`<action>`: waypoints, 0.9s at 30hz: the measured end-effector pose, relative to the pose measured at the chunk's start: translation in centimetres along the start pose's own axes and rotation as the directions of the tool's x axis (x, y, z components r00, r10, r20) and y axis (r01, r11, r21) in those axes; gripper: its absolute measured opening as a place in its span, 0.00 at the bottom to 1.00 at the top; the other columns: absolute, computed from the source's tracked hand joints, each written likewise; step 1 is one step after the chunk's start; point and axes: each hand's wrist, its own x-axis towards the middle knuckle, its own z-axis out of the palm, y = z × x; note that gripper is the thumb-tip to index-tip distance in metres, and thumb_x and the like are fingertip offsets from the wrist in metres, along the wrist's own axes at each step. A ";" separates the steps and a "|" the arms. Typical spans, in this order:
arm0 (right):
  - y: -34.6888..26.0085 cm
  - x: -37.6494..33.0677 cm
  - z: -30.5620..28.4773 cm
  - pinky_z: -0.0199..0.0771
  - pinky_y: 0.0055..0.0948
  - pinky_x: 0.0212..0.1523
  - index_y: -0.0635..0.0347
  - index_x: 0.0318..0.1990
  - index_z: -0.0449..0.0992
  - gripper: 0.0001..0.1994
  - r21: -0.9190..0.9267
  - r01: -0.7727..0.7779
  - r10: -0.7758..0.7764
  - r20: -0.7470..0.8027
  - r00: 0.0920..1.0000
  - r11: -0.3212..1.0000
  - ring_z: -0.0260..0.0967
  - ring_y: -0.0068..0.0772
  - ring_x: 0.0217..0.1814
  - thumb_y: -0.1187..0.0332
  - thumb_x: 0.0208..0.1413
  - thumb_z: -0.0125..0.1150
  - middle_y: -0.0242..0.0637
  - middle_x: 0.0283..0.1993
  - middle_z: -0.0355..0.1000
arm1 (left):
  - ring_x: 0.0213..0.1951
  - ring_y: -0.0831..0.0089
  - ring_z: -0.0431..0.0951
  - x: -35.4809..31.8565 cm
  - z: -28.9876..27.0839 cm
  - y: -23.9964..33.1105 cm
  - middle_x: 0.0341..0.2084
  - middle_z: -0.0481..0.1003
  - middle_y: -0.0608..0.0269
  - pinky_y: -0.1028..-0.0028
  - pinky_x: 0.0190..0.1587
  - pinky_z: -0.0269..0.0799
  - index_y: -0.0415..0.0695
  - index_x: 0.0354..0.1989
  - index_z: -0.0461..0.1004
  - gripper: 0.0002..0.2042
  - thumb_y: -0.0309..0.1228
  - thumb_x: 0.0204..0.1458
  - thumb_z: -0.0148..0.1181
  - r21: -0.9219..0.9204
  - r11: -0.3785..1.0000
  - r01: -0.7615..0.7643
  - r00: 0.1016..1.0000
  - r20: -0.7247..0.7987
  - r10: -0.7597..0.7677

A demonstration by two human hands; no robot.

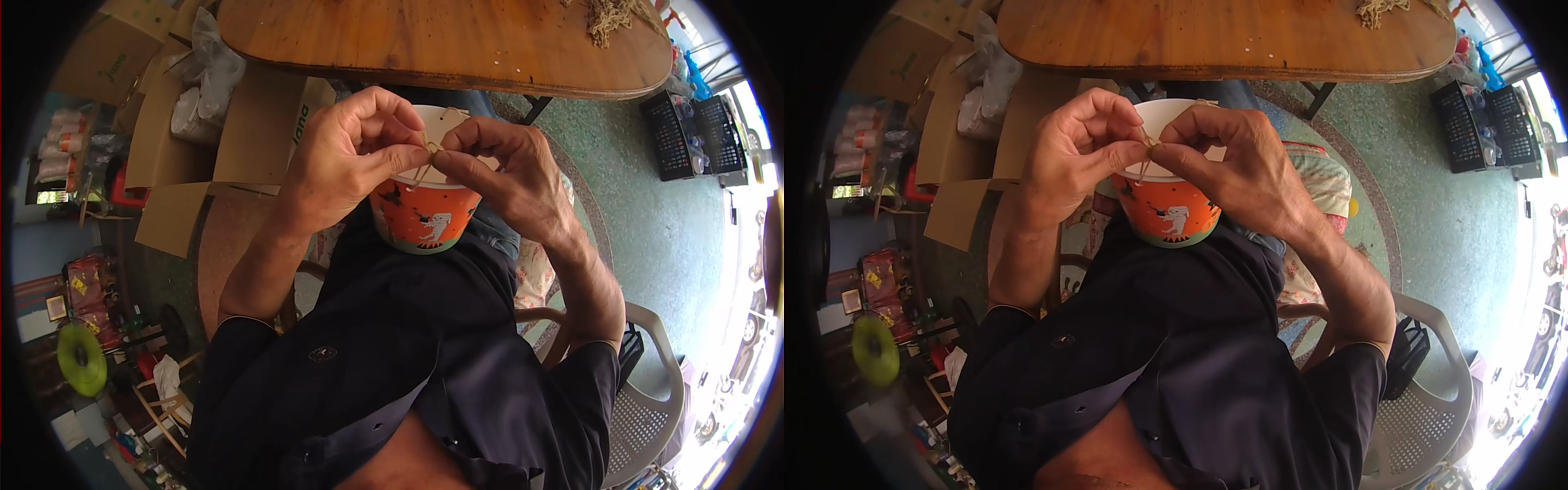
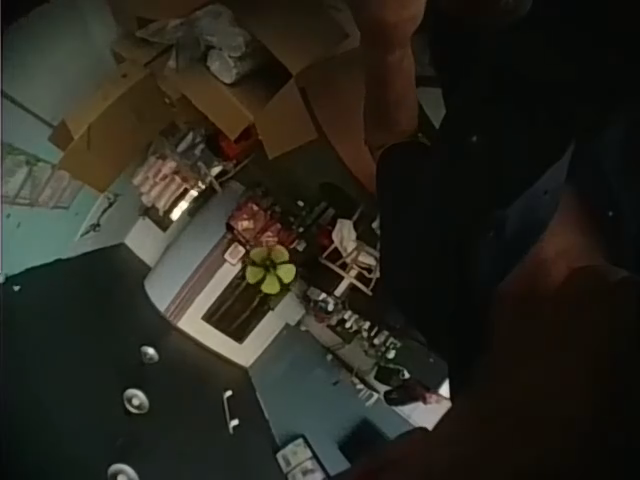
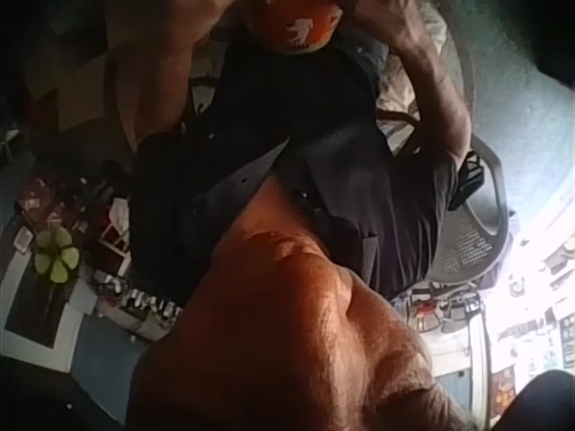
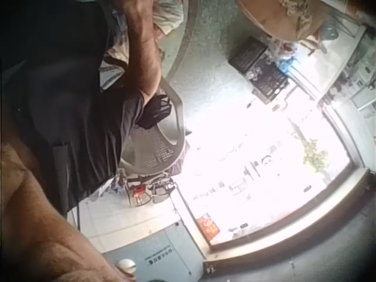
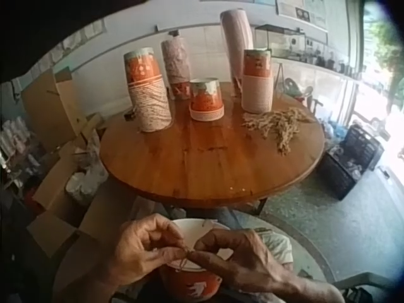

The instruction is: Attaching thin wire handles to paper buckets.

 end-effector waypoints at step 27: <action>0.3 -0.9 2.9 0.78 0.29 0.43 0.68 0.37 0.82 0.08 -0.159 0.075 -0.086 -0.064 0.994 0.984 0.78 0.26 0.37 0.70 0.58 0.70 0.39 0.33 0.81 | 0.39 0.80 0.83 -2.9 1.0 -0.5 0.35 0.83 0.60 0.80 0.43 0.80 0.35 0.45 0.76 0.09 0.21 0.59 0.68 0.020 0.995 -0.095 0.980 -0.176 0.097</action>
